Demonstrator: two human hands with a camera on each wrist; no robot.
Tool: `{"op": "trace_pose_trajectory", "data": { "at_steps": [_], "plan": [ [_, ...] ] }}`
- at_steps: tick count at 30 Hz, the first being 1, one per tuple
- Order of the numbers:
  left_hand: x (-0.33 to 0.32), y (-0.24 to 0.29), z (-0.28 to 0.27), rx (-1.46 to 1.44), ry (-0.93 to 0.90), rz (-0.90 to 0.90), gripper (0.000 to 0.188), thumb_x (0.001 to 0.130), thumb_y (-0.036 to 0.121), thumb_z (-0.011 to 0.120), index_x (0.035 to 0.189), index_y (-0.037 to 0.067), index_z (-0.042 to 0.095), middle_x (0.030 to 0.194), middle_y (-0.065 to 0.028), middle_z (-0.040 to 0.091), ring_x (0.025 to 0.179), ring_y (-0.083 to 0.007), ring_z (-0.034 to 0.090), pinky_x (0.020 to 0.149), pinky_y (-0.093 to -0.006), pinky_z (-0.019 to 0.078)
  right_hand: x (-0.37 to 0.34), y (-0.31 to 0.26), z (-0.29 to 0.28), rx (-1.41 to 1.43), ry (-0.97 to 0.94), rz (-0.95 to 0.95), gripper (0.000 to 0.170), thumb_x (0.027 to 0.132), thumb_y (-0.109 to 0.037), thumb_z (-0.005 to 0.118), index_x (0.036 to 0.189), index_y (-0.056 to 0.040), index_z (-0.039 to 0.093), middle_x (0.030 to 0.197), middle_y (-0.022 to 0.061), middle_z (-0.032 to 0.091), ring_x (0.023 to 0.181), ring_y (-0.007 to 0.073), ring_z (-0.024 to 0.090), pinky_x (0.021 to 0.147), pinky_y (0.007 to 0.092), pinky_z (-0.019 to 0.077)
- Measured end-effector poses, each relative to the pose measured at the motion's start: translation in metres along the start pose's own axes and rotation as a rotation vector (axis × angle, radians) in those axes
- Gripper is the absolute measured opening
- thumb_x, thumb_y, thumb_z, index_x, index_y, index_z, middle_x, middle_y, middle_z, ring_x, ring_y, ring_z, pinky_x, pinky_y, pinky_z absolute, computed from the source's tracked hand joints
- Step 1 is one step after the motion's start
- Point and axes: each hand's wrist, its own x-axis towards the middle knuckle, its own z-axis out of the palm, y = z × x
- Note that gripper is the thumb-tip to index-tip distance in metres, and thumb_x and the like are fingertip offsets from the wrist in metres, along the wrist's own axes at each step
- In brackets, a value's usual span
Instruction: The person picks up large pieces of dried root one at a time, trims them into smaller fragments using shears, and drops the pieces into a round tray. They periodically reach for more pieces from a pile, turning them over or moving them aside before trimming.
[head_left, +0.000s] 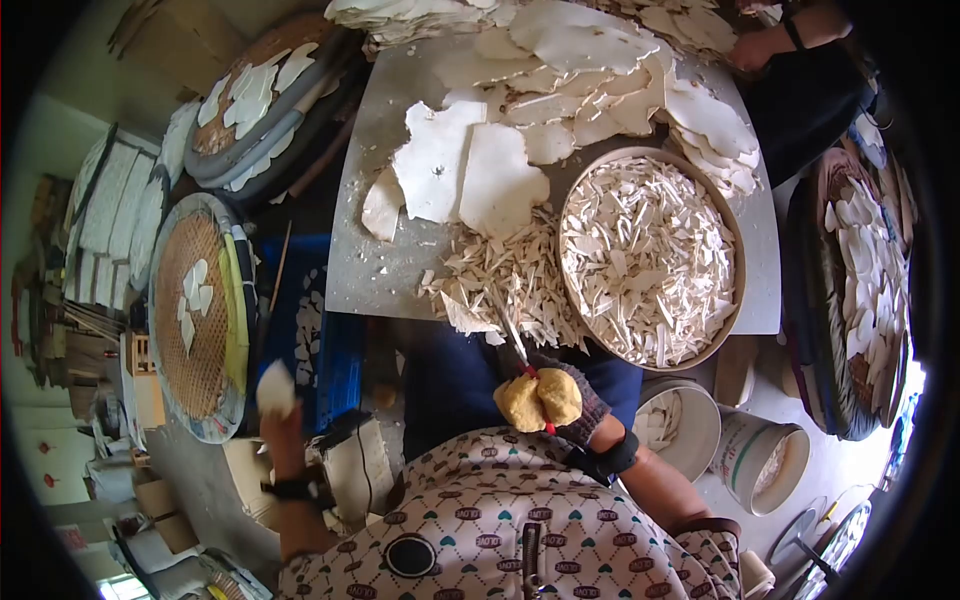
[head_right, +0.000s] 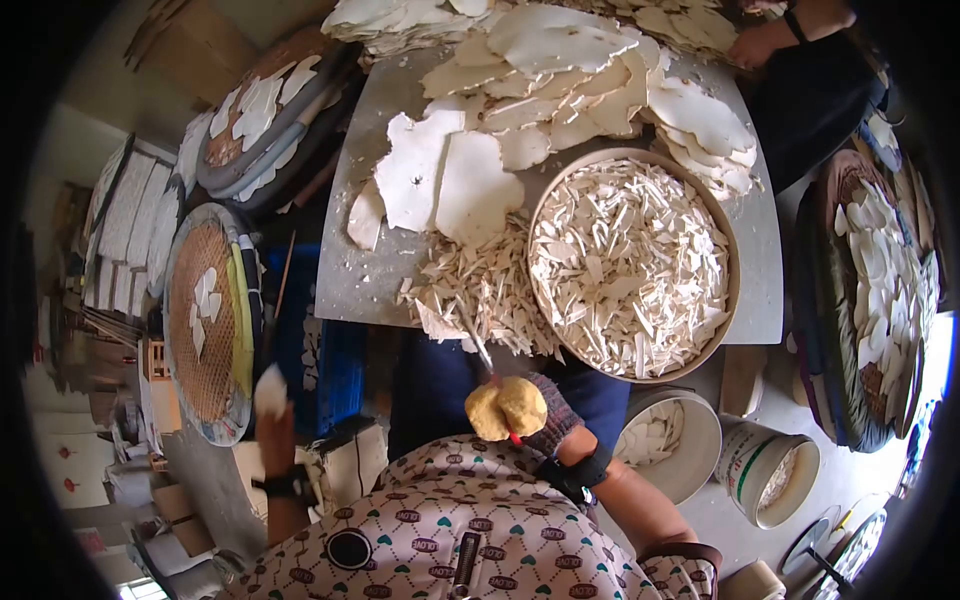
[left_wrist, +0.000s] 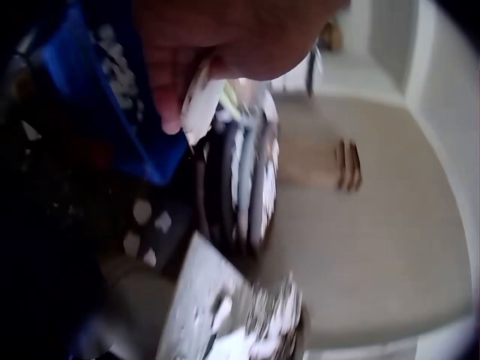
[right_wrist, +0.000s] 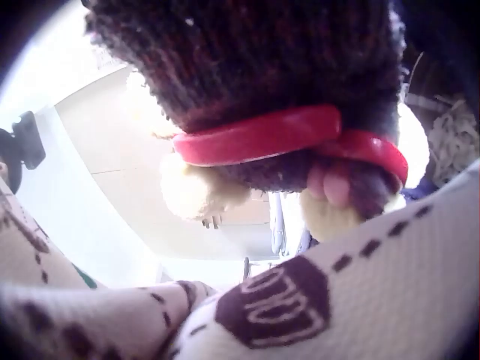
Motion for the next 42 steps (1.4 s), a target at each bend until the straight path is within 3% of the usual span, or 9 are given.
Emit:
{"op": "trace_pose_trajectory", "data": {
  "at_steps": [1, 3, 8, 11, 12, 20, 27, 34, 42],
  "plan": [
    [-0.022, 0.004, -0.015, -0.127, -0.185, -0.629, 0.029, 0.09, 0.028, 0.048, 0.096, 0.003, 0.061, 0.097, -0.0194, 0.06, 0.08, -0.0357, 0.059, 0.069, -0.0451, 0.0456, 0.001, 0.003, 0.004, 0.116, -0.005, 0.005, 0.023, 0.083, -0.008, 0.059, 0.106, -0.0024, 0.056, 0.1, 0.0049, 0.06, 0.092, 0.0137, 0.057, 0.084, 0.0279, 0.0469],
    [-0.049, -0.027, -0.016, 0.337, -0.668, -0.577, 0.046, 0.094, 0.03, 0.035, 0.132, 0.004, 0.038, 0.12, -0.0135, 0.055, 0.105, -0.0274, 0.053, 0.089, -0.0357, 0.042, 0.006, -0.005, 0.006, 0.027, -0.044, -0.04, 0.027, 0.081, -0.011, 0.063, 0.106, -0.003, 0.056, 0.101, 0.006, 0.06, 0.092, 0.0146, 0.058, 0.085, 0.0289, 0.0465],
    [0.007, 0.017, -0.029, 0.124, -0.121, -0.031, 0.039, 0.094, 0.017, 0.04, 0.131, 0.004, 0.038, 0.128, -0.0151, 0.049, 0.111, -0.0266, 0.052, 0.1, -0.0422, 0.0352, 0.011, -0.029, 0.009, -0.312, -0.019, -0.176, 0.038, 0.071, -0.019, 0.072, 0.102, -0.0042, 0.058, 0.096, 0.0114, 0.062, 0.089, 0.0241, 0.06, 0.082, 0.0327, 0.0471],
    [0.114, 0.122, -0.075, -1.802, 0.04, -0.296, 0.038, 0.092, 0.017, 0.048, 0.124, -0.004, 0.044, 0.115, -0.0155, 0.056, 0.105, -0.0222, 0.056, 0.088, -0.0312, 0.0444, 0.008, -0.019, 0.009, -0.17, 0.003, -0.101, 0.035, 0.072, -0.015, 0.071, 0.103, -0.0037, 0.058, 0.096, 0.0096, 0.062, 0.089, 0.0206, 0.06, 0.081, 0.0312, 0.0475],
    [0.142, 0.152, -0.095, -1.906, -0.036, -0.38, 0.042, 0.088, 0.014, 0.055, 0.125, -0.003, 0.044, 0.113, -0.0142, 0.057, 0.099, -0.0218, 0.059, 0.081, -0.0277, 0.0477, 0.006, -0.018, 0.007, -0.159, 0.005, -0.084, 0.034, 0.074, -0.012, 0.071, 0.104, -0.0033, 0.058, 0.097, 0.0076, 0.062, 0.09, 0.0162, 0.06, 0.082, 0.0298, 0.0475],
    [0.305, 0.294, -0.053, -1.143, -0.19, -0.246, 0.05, 0.077, 0.02, 0.068, 0.117, -0.001, 0.046, 0.099, -0.0089, 0.058, 0.074, -0.0134, 0.056, 0.057, -0.0255, 0.0464, -0.001, 0.0, -0.003, 0.275, 0.054, 0.047, 0.024, 0.079, -0.008, 0.065, 0.102, -0.0037, 0.058, 0.097, 0.0047, 0.061, 0.089, 0.0128, 0.059, 0.081, 0.0285, 0.0483],
    [0.326, 0.287, -0.038, -1.56, -0.581, -0.143, 0.03, 0.079, 0.013, 0.064, 0.104, 0.001, 0.053, 0.09, -0.0046, 0.062, 0.072, -0.0096, 0.057, 0.061, -0.0237, 0.0453, 0.002, 0.006, -0.006, 0.541, 0.061, 0.121, 0.025, 0.079, -0.011, 0.066, 0.102, -0.0049, 0.058, 0.097, 0.0044, 0.062, 0.087, 0.0149, 0.06, 0.081, 0.0302, 0.0493],
    [0.294, 0.261, -0.09, -1.761, -0.125, -0.122, 0.021, 0.091, 0.016, 0.053, 0.104, 0.001, 0.055, 0.096, -0.0061, 0.063, 0.083, -0.013, 0.062, 0.075, -0.0271, 0.0505, 0.006, -0.016, -0.001, 0.166, 0.078, 0.116, 0.021, 0.076, -0.011, 0.07, 0.094, -0.004, 0.061, 0.093, 0.0053, 0.064, 0.086, 0.0155, 0.061, 0.081, 0.0308, 0.0496],
    [0.255, 0.241, -0.125, -1.933, -0.216, -0.113, 0.035, 0.086, 0.003, 0.053, 0.12, 0.0, 0.046, 0.108, -0.0081, 0.06, 0.1, -0.0176, 0.057, 0.09, -0.0309, 0.0433, 0.004, -0.011, 0.0, 0.102, 0.059, 0.056, 0.029, 0.072, -0.014, 0.073, 0.096, -0.006, 0.06, 0.092, 0.0049, 0.063, 0.086, 0.0155, 0.061, 0.08, 0.0301, 0.0486]
  ]
}}
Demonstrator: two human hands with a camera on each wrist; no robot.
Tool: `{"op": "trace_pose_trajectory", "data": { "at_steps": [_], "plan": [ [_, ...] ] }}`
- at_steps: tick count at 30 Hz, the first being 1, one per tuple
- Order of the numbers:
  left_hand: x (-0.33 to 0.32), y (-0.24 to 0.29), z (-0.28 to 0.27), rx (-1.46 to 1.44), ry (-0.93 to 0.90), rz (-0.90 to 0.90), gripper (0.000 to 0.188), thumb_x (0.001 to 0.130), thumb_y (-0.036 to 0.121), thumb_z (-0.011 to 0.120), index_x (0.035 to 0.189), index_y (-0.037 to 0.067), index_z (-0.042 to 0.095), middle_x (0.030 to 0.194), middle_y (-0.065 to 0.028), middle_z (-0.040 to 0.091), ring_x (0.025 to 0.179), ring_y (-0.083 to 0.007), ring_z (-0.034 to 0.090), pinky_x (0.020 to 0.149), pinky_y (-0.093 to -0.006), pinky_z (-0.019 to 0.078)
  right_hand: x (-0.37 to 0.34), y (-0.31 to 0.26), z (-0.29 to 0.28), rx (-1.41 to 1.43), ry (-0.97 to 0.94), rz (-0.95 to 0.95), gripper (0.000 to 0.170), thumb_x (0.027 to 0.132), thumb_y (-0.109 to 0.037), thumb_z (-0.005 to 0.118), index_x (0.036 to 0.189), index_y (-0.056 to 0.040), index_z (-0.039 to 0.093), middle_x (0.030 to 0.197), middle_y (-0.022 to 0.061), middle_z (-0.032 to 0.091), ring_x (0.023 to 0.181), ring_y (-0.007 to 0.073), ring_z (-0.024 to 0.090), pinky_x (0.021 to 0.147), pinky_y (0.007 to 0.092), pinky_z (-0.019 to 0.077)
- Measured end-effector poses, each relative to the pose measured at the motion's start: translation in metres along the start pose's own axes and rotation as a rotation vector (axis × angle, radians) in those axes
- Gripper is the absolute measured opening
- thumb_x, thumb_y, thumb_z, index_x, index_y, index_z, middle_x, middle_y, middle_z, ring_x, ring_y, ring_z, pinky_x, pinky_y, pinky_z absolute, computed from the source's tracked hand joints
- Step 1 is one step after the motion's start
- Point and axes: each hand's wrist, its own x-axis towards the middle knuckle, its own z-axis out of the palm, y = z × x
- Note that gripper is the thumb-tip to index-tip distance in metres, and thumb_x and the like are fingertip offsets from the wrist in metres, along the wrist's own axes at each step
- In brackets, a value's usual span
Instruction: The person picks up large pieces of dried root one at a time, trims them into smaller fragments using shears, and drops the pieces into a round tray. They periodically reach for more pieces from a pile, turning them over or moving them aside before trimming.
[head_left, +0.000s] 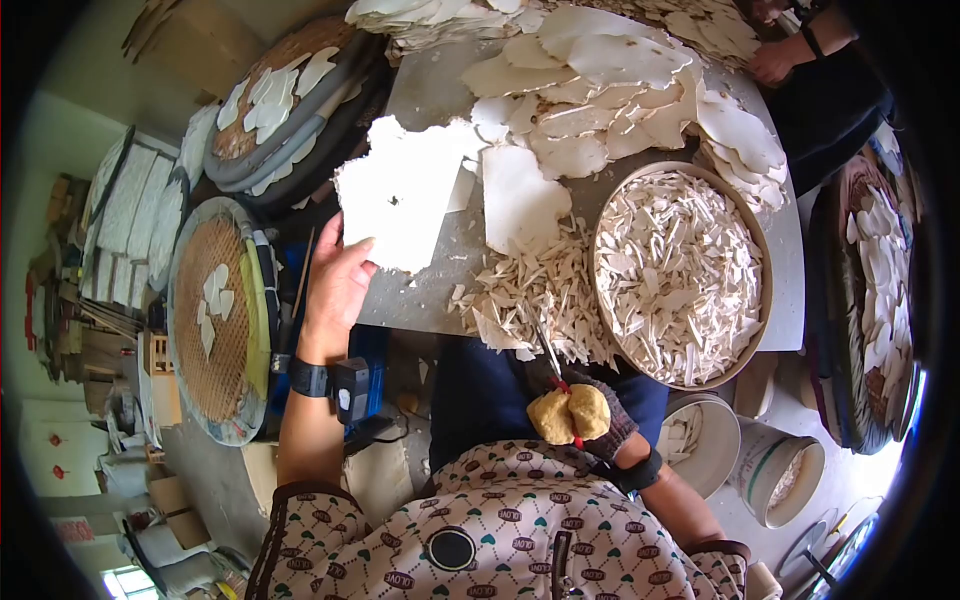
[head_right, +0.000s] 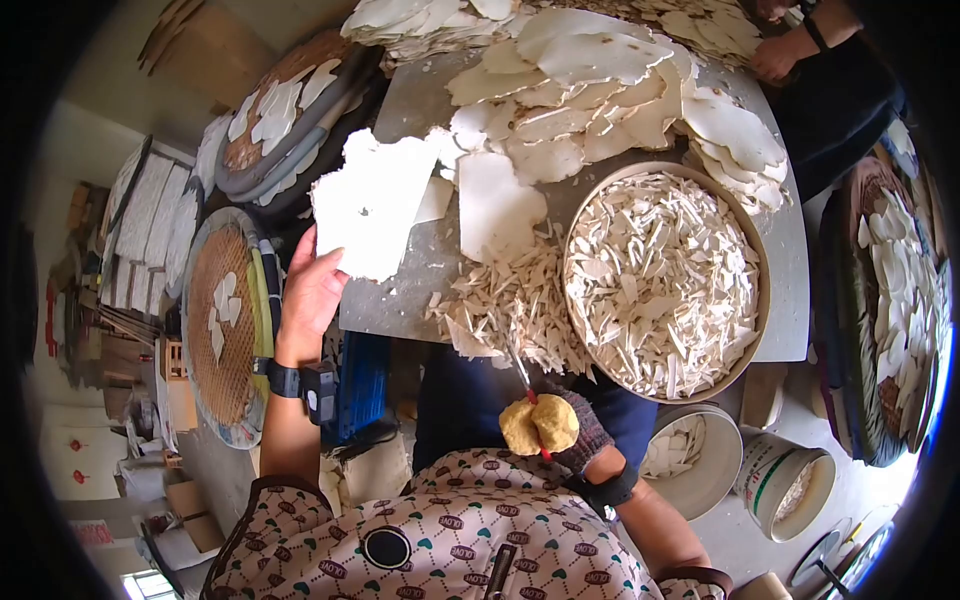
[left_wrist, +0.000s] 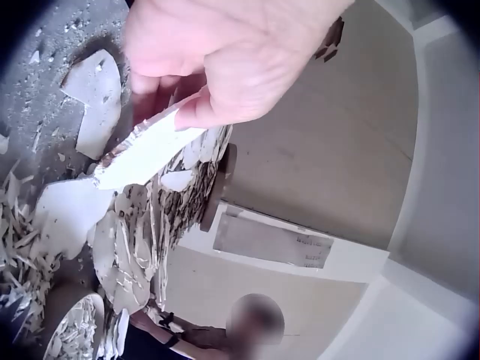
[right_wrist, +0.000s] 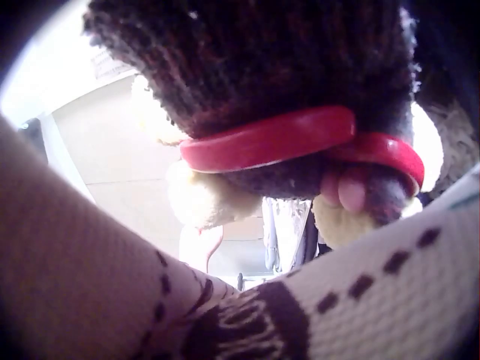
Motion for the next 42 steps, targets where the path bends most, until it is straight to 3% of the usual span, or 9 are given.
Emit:
{"op": "trace_pose_trajectory", "data": {
  "at_steps": [3, 12, 19, 22, 25, 26, 31, 37, 42],
  "plan": [
    [-0.002, -0.003, -0.012, 0.043, -0.038, 0.053, 0.038, 0.086, 0.002, 0.053, 0.123, 0.001, 0.044, 0.112, -0.0074, 0.058, 0.101, -0.0173, 0.057, 0.09, -0.0303, 0.0431, -0.002, 0.004, 0.0, 0.277, -0.007, 0.116, 0.031, 0.069, -0.013, 0.074, 0.096, -0.0067, 0.059, 0.091, 0.0044, 0.062, 0.086, 0.0154, 0.061, 0.08, 0.0299, 0.0484],
    [-0.011, -0.015, 0.021, -0.106, -0.128, -0.119, 0.036, 0.087, 0.004, 0.053, 0.122, 0.005, 0.045, 0.112, -0.0062, 0.058, 0.097, -0.0145, 0.057, 0.081, -0.0292, 0.0462, -0.009, 0.001, 0.005, -0.269, 0.047, -0.132, 0.038, 0.064, -0.023, 0.073, 0.095, -0.0058, 0.058, 0.087, 0.0114, 0.061, 0.081, 0.0297, 0.06, 0.075, 0.0335, 0.048],
    [-0.013, -0.023, 0.05, -0.054, -0.251, -0.101, 0.036, 0.084, 0.001, 0.056, 0.119, 0.004, 0.047, 0.107, -0.0084, 0.06, 0.099, -0.0154, 0.057, 0.084, -0.0301, 0.0465, -0.015, 0.012, -0.001, -0.067, 0.117, -0.064, 0.038, 0.071, -0.015, 0.07, 0.105, -0.0047, 0.057, 0.096, 0.0079, 0.062, 0.088, 0.0196, 0.06, 0.081, 0.0299, 0.0485],
    [-0.01, -0.03, 0.045, 0.192, -0.225, 0.129, 0.026, 0.08, -0.004, 0.058, 0.103, 0.006, 0.06, 0.107, -0.0084, 0.062, 0.105, -0.0193, 0.055, 0.092, -0.0351, 0.0426, -0.014, 0.014, -0.004, -0.084, 0.098, -0.028, 0.023, 0.084, -0.005, 0.059, 0.107, -0.0039, 0.056, 0.101, 0.0051, 0.06, 0.092, 0.0147, 0.06, 0.084, 0.0302, 0.05],
    [-0.016, -0.02, 0.062, 0.987, -0.326, 0.869, 0.023, 0.074, -0.007, 0.058, 0.084, 0.011, 0.068, 0.107, -0.0064, 0.063, 0.112, -0.024, 0.052, 0.099, -0.0396, 0.0364, -0.015, 0.014, -0.005, -0.126, 0.076, -0.101, 0.026, 0.08, -0.01, 0.065, 0.105, -0.0044, 0.057, 0.101, 0.0064, 0.061, 0.09, 0.0154, 0.06, 0.082, 0.0305, 0.0496],
    [-0.02, -0.02, 0.066, 1.091, -0.332, 0.944, 0.025, 0.07, -0.007, 0.059, 0.073, 0.016, 0.07, 0.113, -0.0043, 0.061, 0.119, -0.0283, 0.046, 0.104, -0.0403, 0.0317, -0.015, 0.012, -0.007, -0.275, 0.059, -0.159, 0.028, 0.079, -0.012, 0.067, 0.104, -0.0047, 0.057, 0.1, 0.0069, 0.061, 0.089, 0.0157, 0.06, 0.081, 0.0306, 0.0493],
    [-0.024, -0.033, 0.07, 1.044, -0.323, 0.947, 0.025, 0.069, -0.005, 0.063, 0.073, 0.018, 0.071, 0.123, -0.0055, 0.055, 0.123, -0.0321, 0.04, 0.103, -0.0387, 0.034, -0.017, -0.013, -0.001, -0.484, 0.135, -0.312, 0.044, 0.065, -0.024, 0.074, 0.102, -0.0049, 0.059, 0.095, 0.0124, 0.062, 0.087, 0.0265, 0.061, 0.08, 0.0322, 0.0484],
    [-0.023, -0.035, 0.069, 1.01, -0.344, 0.934, 0.023, 0.068, -0.004, 0.066, 0.073, 0.018, 0.071, 0.12, -0.0069, 0.055, 0.123, -0.0333, 0.041, 0.101, -0.0388, 0.0371, -0.015, 0.014, -0.006, -0.172, 0.11, -0.077, 0.042, 0.069, -0.019, 0.076, 0.104, -0.0058, 0.056, 0.1, 0.0104, 0.061, 0.091, 0.0244, 0.059, 0.083, 0.0326, 0.0471],
    [-0.025, -0.034, 0.07, 1.005, -0.345, 0.943, 0.023, 0.068, -0.005, 0.065, 0.074, 0.017, 0.071, 0.119, -0.0072, 0.056, 0.122, -0.0337, 0.042, 0.101, -0.0393, 0.0374, -0.012, 0.01, -0.008, -0.369, 0.072, -0.175, 0.04, 0.067, -0.022, 0.073, 0.099, -0.005, 0.058, 0.095, 0.0128, 0.062, 0.086, 0.028, 0.06, 0.079, 0.0337, 0.0483]
  ]
}}
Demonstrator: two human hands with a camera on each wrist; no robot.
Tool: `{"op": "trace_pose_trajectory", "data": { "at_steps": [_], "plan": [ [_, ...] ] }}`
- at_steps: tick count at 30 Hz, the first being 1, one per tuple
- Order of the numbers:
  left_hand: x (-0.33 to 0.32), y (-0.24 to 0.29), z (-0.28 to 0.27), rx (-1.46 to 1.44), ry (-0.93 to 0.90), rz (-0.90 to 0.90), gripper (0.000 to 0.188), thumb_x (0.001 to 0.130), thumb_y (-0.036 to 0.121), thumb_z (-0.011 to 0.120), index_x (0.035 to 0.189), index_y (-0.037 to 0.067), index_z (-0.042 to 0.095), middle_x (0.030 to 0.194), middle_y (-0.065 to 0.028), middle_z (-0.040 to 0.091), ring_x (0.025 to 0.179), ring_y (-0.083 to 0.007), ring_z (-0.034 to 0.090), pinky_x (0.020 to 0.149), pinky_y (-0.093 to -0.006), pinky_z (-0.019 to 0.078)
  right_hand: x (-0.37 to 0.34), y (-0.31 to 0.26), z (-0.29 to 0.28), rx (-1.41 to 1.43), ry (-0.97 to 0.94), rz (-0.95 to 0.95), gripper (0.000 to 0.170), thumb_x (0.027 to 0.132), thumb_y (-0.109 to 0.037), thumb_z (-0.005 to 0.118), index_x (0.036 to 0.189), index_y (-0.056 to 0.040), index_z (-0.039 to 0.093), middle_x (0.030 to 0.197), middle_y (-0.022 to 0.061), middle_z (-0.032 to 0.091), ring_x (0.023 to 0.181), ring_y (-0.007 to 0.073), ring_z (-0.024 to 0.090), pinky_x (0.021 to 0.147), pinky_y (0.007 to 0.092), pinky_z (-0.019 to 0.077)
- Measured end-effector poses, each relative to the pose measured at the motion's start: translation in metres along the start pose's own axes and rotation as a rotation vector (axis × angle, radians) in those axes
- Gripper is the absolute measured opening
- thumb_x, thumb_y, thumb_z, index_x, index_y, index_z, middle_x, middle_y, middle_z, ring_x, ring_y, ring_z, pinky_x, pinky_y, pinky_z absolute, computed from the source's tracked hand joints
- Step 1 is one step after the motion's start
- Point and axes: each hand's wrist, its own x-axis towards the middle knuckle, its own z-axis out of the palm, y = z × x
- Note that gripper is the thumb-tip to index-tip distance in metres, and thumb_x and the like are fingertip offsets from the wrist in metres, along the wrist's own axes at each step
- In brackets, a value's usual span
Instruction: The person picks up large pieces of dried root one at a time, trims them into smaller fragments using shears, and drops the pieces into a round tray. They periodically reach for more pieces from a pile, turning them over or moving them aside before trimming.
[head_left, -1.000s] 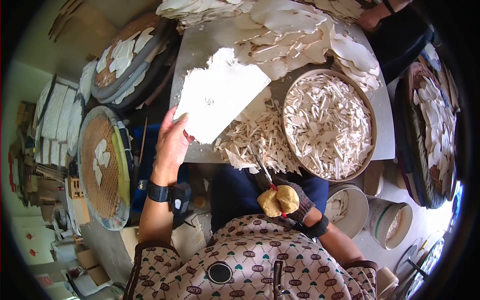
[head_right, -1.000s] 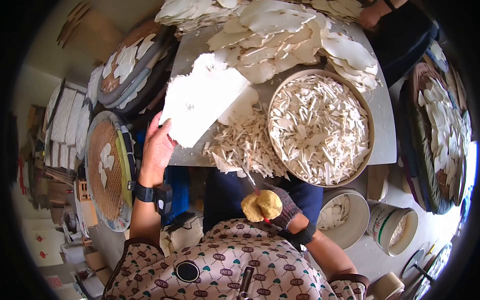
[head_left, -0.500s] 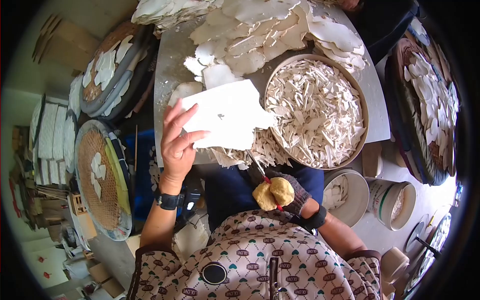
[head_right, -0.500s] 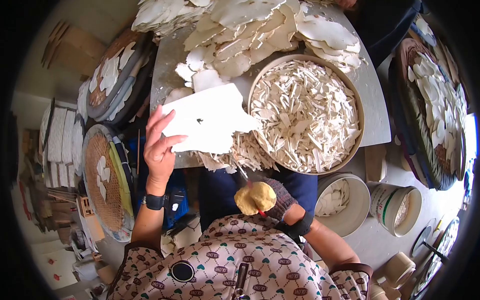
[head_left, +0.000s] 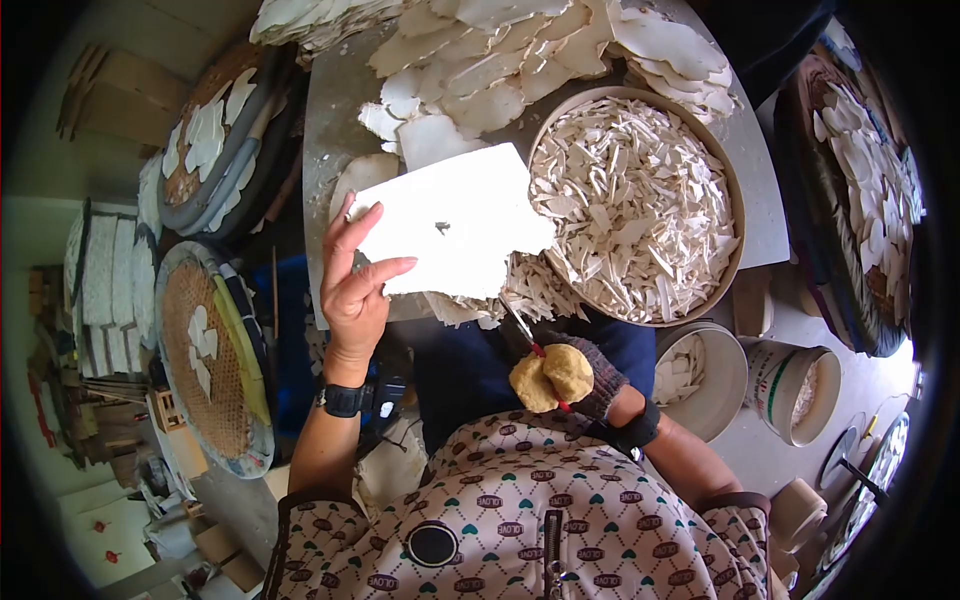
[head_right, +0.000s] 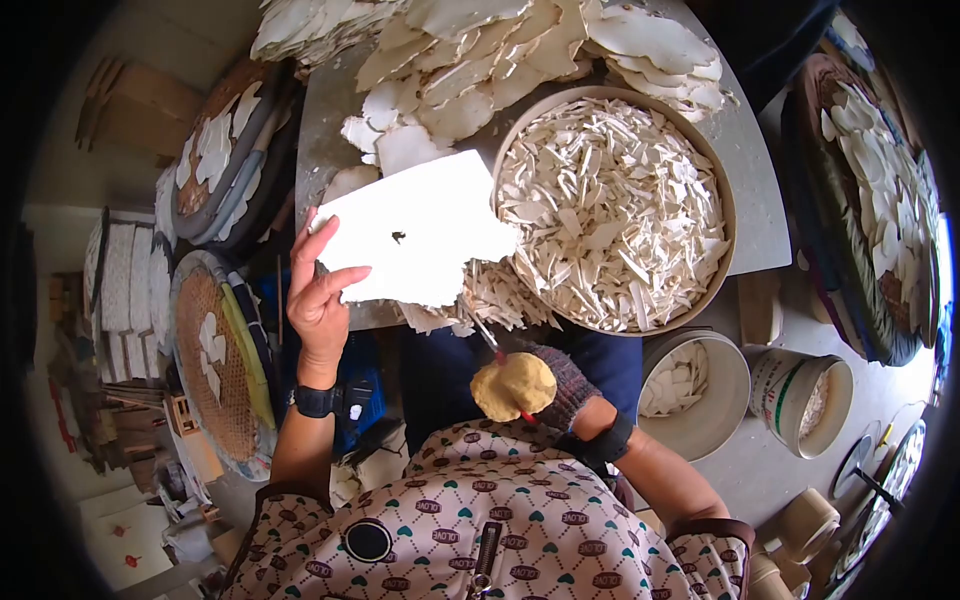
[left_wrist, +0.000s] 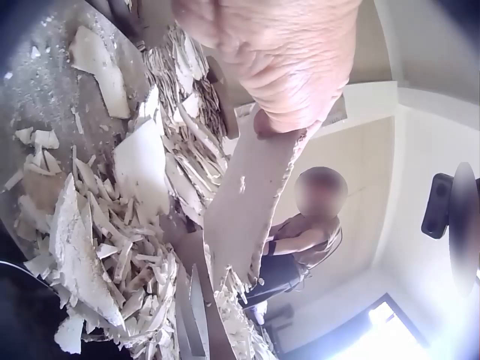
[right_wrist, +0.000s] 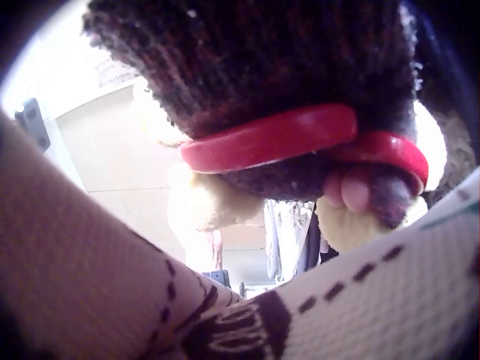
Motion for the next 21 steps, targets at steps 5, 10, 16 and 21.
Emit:
{"op": "trace_pose_trajectory", "data": {
  "at_steps": [5, 10, 16, 21],
  "plan": [
    [-0.002, -0.001, 0.002, 0.004, 0.008, -0.029, 0.025, 0.068, -0.007, 0.064, 0.076, 0.015, 0.07, 0.116, -0.0075, 0.057, 0.121, -0.0329, 0.043, 0.1, -0.0388, 0.0382, 0.001, -0.016, -0.002, -0.125, 0.071, -0.112, 0.04, 0.065, -0.024, 0.072, 0.096, -0.0045, 0.059, 0.092, 0.0138, 0.062, 0.085, 0.0302, 0.06, 0.078, 0.0339, 0.0487],
    [-0.01, -0.002, -0.007, 0.093, 0.057, -0.133, 0.02, 0.073, -0.008, 0.062, 0.086, 0.006, 0.065, 0.098, -0.0086, 0.062, 0.109, -0.0281, 0.053, 0.09, -0.0344, 0.0435, 0.001, 0.005, -0.001, -0.072, -0.006, -0.059, 0.042, 0.065, -0.025, 0.073, 0.099, -0.0043, 0.058, 0.092, 0.0136, 0.062, 0.085, 0.0284, 0.06, 0.078, 0.0329, 0.0483],
    [-0.071, -0.009, -0.065, -0.507, 0.567, -0.808, 0.019, 0.092, 0.016, 0.051, 0.101, -0.001, 0.055, 0.092, -0.0044, 0.061, 0.083, -0.0084, 0.056, 0.076, -0.0214, 0.044, 0.0, 0.01, 0.003, 0.583, -0.024, 0.177, 0.026, 0.083, -0.006, 0.059, 0.109, -0.0015, 0.055, 0.1, 0.0053, 0.06, 0.09, 0.0128, 0.058, 0.082, 0.0292, 0.0489],
    [-0.171, 0.016, -0.123, -0.855, 0.8, -1.055, 0.017, 0.089, 0.009, 0.053, 0.103, 0.001, 0.055, 0.101, -0.0072, 0.06, 0.092, -0.0135, 0.057, 0.085, -0.0272, 0.0439, 0.005, 0.032, 0.007, 1.012, -0.198, 0.312, 0.032, 0.087, -0.021, 0.052, 0.108, 0.0033, 0.051, 0.104, 0.0158, 0.059, 0.093, 0.0303, 0.059, 0.084, 0.0435, 0.05]
  ]
}}
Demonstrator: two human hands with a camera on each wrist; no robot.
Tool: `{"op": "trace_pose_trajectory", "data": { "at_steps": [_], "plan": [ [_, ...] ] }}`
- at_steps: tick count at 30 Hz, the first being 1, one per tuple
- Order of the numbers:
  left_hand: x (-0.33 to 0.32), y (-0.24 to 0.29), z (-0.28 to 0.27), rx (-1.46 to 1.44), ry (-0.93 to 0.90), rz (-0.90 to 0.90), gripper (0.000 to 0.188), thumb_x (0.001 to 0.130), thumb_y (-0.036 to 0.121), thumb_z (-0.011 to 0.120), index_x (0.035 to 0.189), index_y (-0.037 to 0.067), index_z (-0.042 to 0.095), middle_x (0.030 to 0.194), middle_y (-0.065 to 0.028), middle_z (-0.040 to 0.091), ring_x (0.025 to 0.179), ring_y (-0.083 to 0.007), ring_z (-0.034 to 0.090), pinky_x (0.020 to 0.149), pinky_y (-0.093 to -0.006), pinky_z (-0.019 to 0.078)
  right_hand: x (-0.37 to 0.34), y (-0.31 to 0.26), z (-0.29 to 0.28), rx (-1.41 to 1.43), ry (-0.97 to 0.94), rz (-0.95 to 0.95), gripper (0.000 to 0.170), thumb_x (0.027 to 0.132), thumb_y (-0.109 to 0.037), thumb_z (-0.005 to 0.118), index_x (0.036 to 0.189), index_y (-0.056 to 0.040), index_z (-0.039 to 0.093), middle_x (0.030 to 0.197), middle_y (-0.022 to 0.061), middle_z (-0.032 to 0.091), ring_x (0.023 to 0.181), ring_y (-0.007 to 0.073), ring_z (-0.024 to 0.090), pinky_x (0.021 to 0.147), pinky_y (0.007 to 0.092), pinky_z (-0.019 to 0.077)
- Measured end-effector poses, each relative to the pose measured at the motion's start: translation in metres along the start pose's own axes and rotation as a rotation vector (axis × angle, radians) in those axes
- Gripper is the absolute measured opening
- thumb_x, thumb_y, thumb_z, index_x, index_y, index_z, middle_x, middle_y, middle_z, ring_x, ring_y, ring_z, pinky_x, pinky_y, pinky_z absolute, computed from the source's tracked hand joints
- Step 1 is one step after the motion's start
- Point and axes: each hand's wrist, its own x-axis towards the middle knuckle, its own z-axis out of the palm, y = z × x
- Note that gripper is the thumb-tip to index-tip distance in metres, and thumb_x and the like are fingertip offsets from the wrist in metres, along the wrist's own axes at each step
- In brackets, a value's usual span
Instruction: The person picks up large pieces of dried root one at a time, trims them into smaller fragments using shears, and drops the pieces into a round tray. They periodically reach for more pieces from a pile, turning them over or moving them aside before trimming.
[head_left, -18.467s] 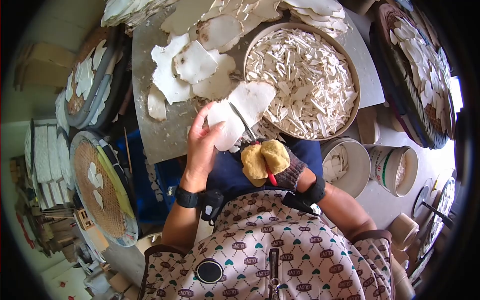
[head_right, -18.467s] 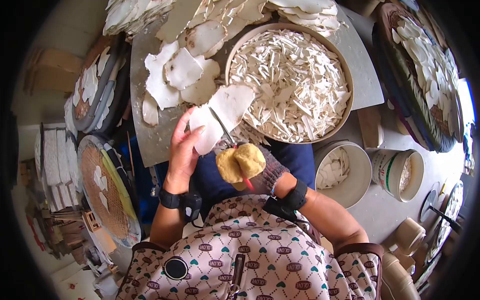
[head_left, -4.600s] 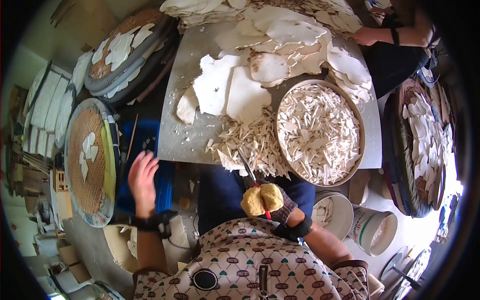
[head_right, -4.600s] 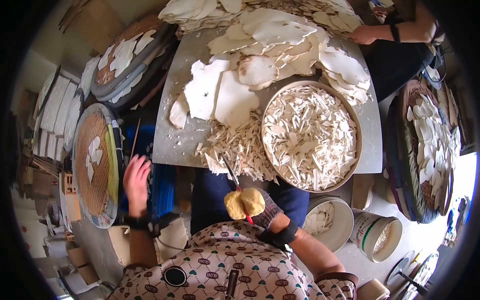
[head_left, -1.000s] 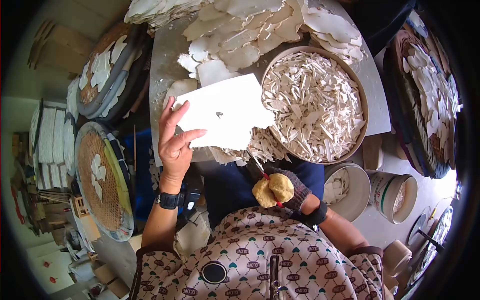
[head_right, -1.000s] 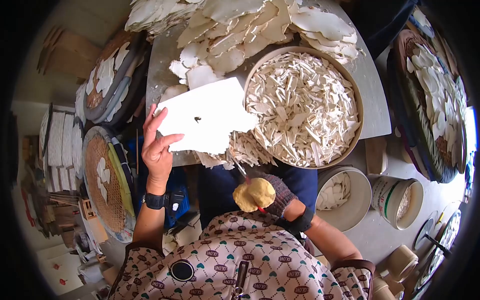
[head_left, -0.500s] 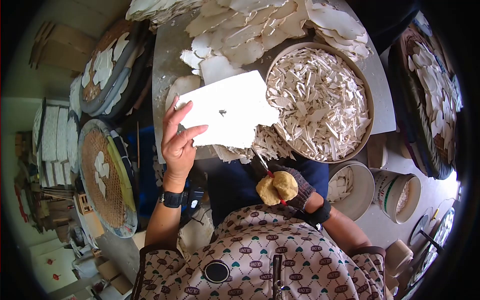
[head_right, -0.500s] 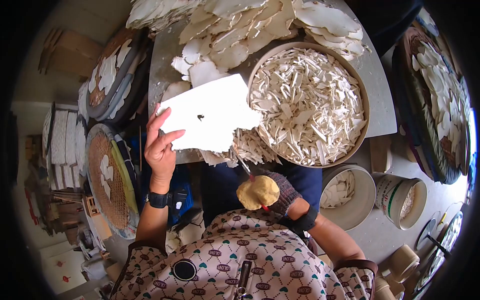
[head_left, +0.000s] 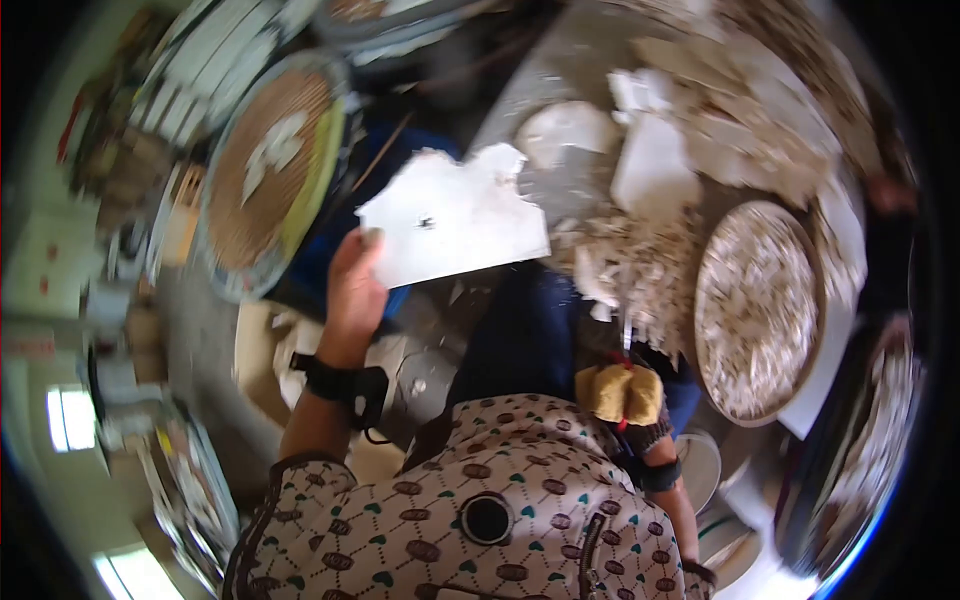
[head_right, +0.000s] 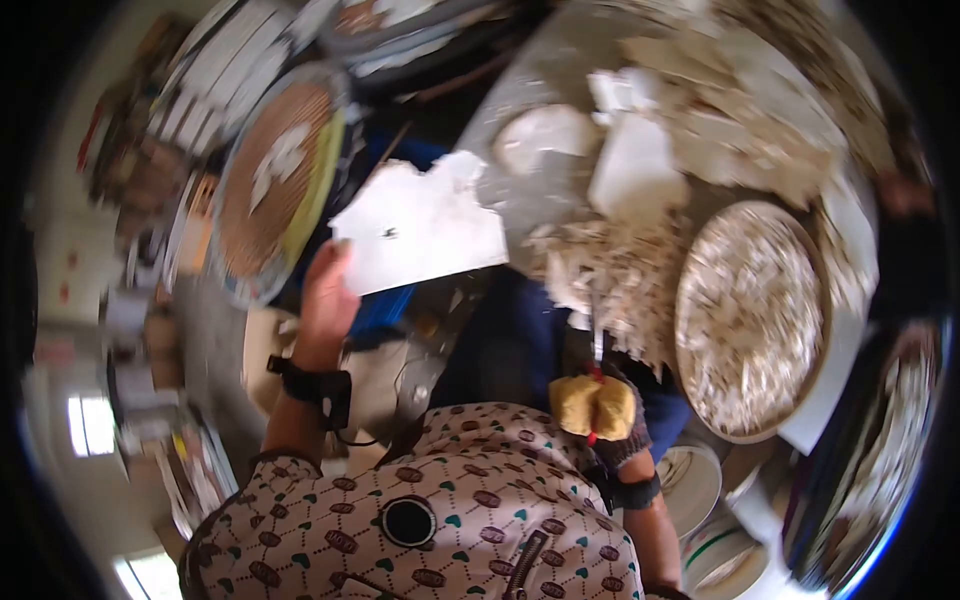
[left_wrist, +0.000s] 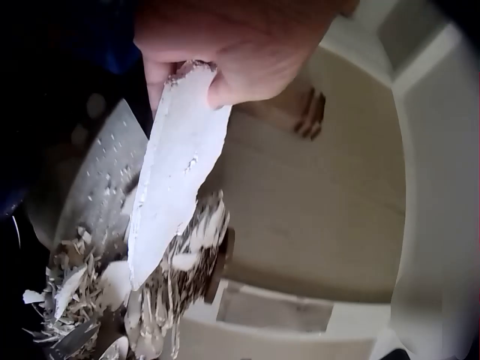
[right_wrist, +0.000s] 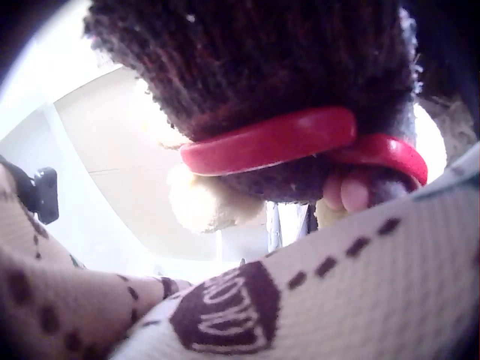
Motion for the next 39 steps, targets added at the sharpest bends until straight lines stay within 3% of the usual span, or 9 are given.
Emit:
{"op": "trace_pose_trajectory", "data": {
  "at_steps": [2, 4, 7, 12, 16, 19, 30, 34, 39],
  "plan": [
    [-0.027, -0.01, -0.046, -0.037, 0.024, -0.071, 0.026, 0.088, 0.005, 0.048, 0.114, 0.001, 0.052, 0.105, -0.0059, 0.059, 0.097, -0.0146, 0.057, 0.085, -0.0273, 0.0448, 0.01, -0.005, 0.011, 0.422, -0.056, 0.208, 0.034, 0.088, -0.026, 0.052, 0.104, 0.0039, 0.054, 0.1, 0.0173, 0.061, 0.092, 0.0304, 0.061, 0.085, 0.0413, 0.0493],
    [-0.058, -0.009, -0.067, -0.094, 0.125, -0.074, 0.031, 0.088, 0.005, 0.05, 0.118, 0.001, 0.05, 0.106, -0.0052, 0.06, 0.093, -0.0136, 0.059, 0.081, -0.0254, 0.0466, 0.008, -0.005, 0.004, 0.313, 0.069, 0.191, 0.034, 0.084, -0.023, 0.058, 0.107, 0.0029, 0.055, 0.101, 0.0166, 0.062, 0.09, 0.0293, 0.062, 0.082, 0.038, 0.0499],
    [-0.091, -0.027, -0.111, 0.397, 0.43, 0.216, 0.034, 0.088, 0.007, 0.053, 0.121, 0.002, 0.051, 0.102, -0.0042, 0.062, 0.083, -0.0075, 0.058, 0.074, -0.0213, 0.0465, 0.015, -0.014, 0.013, 0.062, 0.084, 0.177, 0.034, 0.084, -0.022, 0.059, 0.107, 0.0027, 0.055, 0.1, 0.0163, 0.062, 0.09, 0.0289, 0.062, 0.082, 0.0376, 0.0499],
    [-0.131, -0.025, -0.21, 1.154, 0.893, 0.256, 0.027, 0.087, 0.008, 0.051, 0.112, 0.005, 0.06, 0.104, -0.0158, 0.064, 0.083, -0.0245, 0.063, 0.075, -0.0305, 0.0483, 0.026, -0.018, 0.028, -0.202, 0.072, 0.178, 0.035, 0.083, -0.021, 0.06, 0.108, 0.0023, 0.055, 0.1, 0.0158, 0.062, 0.09, 0.0283, 0.062, 0.082, 0.0371, 0.0499],
    [-0.13, -0.014, -0.291, 1.597, 0.95, 0.379, 0.032, 0.082, 0.004, 0.052, 0.113, 0.01, 0.059, 0.102, -0.0137, 0.062, 0.095, -0.032, 0.057, 0.085, -0.0367, 0.0439, 0.033, -0.019, 0.037, -0.343, 0.064, 0.18, 0.035, 0.082, -0.02, 0.062, 0.108, 0.0019, 0.055, 0.1, 0.0154, 0.063, 0.09, 0.0278, 0.062, 0.082, 0.0366, 0.0499],
    [-0.106, -0.04, -0.294, 1.337, 1.026, 0.323, 0.031, 0.08, 0.003, 0.054, 0.109, 0.009, 0.06, 0.107, -0.0132, 0.061, 0.103, -0.0316, 0.053, 0.091, -0.0382, 0.0397, 0.038, -0.018, 0.043, -0.416, 0.053, 0.179, 0.035, 0.081, -0.02, 0.062, 0.108, 0.0017, 0.055, 0.1, 0.0151, 0.063, 0.09, 0.0274, 0.062, 0.081, 0.0363, 0.0499],
    [0.025, -0.044, -0.05, 0.87, 0.041, 0.56, 0.016, 0.078, 0.004, 0.058, 0.094, 0.006, 0.062, 0.092, -0.0111, 0.062, 0.087, -0.0282, 0.057, 0.078, -0.0349, 0.0458, 0.034, -0.024, 0.065, -0.761, 0.0, 0.098, 0.037, 0.079, -0.018, 0.065, 0.11, 0.0008, 0.054, 0.1, 0.014, 0.063, 0.09, 0.0261, 0.062, 0.081, 0.0351, 0.0499],
    [0.05, -0.038, 0.044, 0.591, -0.239, 0.534, 0.015, 0.084, 0.0, 0.056, 0.098, 0.001, 0.061, 0.093, -0.0091, 0.063, 0.086, -0.0167, 0.06, 0.077, -0.0269, 0.0473, 0.019, -0.044, 0.085, -1.477, -0.162, -0.098, 0.038, 0.078, -0.017, 0.066, 0.11, 0.0005, 0.054, 0.1, 0.0136, 0.063, 0.09, 0.0256, 0.062, 0.08, 0.0346, 0.0499],
    [0.064, -0.018, 0.137, 0.532, -0.555, 0.211, 0.021, 0.087, 0.0, 0.054, 0.107, -0.003, 0.059, 0.107, -0.0091, 0.062, 0.101, -0.0138, 0.056, 0.091, -0.0262, 0.0422, -0.002, -0.038, 0.065, -0.81, 0.148, -0.176, 0.04, 0.075, -0.007, 0.07, 0.111, -0.0032, 0.055, 0.098, 0.006, 0.062, 0.091, 0.0126, 0.059, 0.082, 0.028, 0.0481]
  ]
}}
